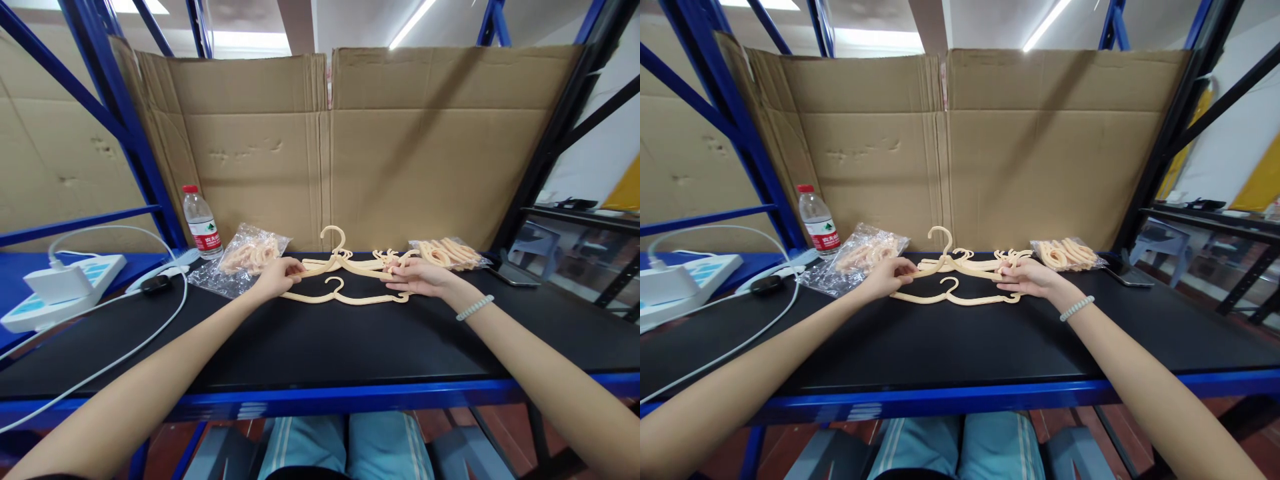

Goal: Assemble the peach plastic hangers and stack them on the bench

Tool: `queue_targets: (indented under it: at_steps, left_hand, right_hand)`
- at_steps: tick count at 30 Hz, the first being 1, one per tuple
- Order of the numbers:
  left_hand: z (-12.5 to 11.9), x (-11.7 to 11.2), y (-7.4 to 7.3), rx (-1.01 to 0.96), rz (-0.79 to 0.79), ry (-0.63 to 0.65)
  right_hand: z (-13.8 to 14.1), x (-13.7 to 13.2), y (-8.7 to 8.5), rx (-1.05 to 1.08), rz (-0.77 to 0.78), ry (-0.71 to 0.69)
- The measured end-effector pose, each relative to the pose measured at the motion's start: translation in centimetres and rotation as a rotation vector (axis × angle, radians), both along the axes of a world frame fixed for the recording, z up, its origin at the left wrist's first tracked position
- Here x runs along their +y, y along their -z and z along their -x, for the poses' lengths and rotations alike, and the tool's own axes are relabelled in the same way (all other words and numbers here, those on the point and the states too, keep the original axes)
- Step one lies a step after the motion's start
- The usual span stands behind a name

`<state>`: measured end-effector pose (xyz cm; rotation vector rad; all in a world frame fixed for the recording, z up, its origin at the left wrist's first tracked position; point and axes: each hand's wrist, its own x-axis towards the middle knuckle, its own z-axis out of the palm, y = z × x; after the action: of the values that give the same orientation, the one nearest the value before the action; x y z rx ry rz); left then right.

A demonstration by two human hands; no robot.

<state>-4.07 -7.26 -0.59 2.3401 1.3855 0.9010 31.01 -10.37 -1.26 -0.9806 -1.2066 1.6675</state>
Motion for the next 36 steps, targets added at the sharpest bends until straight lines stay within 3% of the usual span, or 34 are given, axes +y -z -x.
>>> queue_targets:
  at_steps: [10, 29, 36]
  left_hand:
    - [-0.1, -0.2, 0.1, 0.004, -0.025, -0.018]
    - [-0.7, -0.9, -0.3, 0.034, -0.111, -0.051]
    - [-0.7, -1.1, -0.3, 0.037, -0.128, -0.057]
  right_hand:
    - [-0.4, -0.3, -0.5, 0.010, 0.088, -0.097]
    - [0.1, -0.3, -0.8, -0.029, 0.153, 0.047]
    - [0.1, -0.1, -0.6, -0.049, 0.111, 0.098]
